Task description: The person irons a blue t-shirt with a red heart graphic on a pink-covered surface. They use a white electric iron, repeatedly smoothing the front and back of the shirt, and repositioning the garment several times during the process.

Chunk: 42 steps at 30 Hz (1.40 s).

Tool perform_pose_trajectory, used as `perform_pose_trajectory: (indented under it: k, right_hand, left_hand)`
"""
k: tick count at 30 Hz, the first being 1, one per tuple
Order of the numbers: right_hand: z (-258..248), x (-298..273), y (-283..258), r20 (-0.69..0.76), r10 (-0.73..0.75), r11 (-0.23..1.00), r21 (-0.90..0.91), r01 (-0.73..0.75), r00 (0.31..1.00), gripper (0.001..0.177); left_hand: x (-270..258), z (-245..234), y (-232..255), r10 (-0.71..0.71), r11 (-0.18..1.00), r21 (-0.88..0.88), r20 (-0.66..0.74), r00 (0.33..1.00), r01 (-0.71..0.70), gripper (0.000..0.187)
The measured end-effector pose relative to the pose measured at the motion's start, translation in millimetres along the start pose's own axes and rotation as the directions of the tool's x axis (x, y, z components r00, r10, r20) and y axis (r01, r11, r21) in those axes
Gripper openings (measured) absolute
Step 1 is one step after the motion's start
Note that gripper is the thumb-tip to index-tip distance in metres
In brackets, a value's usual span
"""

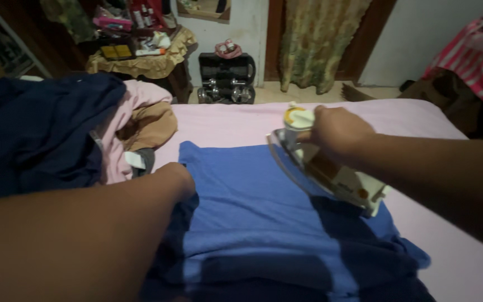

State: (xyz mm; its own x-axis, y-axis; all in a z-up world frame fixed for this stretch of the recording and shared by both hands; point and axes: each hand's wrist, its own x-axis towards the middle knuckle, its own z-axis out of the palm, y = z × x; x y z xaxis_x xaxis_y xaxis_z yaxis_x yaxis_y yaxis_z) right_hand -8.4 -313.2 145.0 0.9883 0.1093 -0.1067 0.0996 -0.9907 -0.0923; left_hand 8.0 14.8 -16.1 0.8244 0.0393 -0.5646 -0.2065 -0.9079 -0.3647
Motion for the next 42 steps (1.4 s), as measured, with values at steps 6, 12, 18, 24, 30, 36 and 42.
perform_pose_trajectory:
  k: [6, 12, 18, 24, 30, 36, 42]
  right_hand:
    - [-11, -11, 63, -0.010, 0.193, 0.981, -0.030, -0.193, 0.981, 0.061]
    - [-6, -16, 106, 0.003, 0.196, 0.980, 0.023, -0.196, 0.981, 0.067]
    - [-1, -28, 125, -0.029, -0.170, 0.973, 0.151, 0.173, 0.985, 0.056]
    - [-6, -39, 107, 0.023, -0.050, 0.994, 0.101, 0.047, 0.998, 0.056]
    - [-2, -32, 99, -0.049, 0.075, 0.996, 0.047, -0.072, 0.996, 0.064]
    - [6, -19, 101, -0.096, 0.144, 0.989, 0.059, -0.139, 0.985, 0.066]
    - [2, -18, 113, -0.078, 0.031, 0.995, 0.095, -0.023, 0.996, 0.062]
  left_hand:
    - [-47, -38, 23, -0.542, 0.364, -0.880, 0.067, 0.838, 0.306, 0.092]
    - [-84, -83, 74, -0.138, 0.856, -0.516, -0.191, 0.972, 0.020, 0.085]
    - [-57, -83, 119, 0.042, 0.870, -0.484, -0.129, 0.991, -0.100, 0.092]
    - [-32, -84, 119, 0.127, 0.938, -0.307, -0.123, 0.984, -0.159, 0.099]
    - [-24, -92, 120, 0.156, 0.956, -0.228, -0.139, 0.978, -0.185, 0.095]
    - [-21, -96, 119, 0.175, 0.966, -0.173, -0.103, 0.979, -0.191, 0.103]
    - [-5, -90, 122, 0.197, 0.963, -0.159, -0.141, 0.970, -0.219, 0.089]
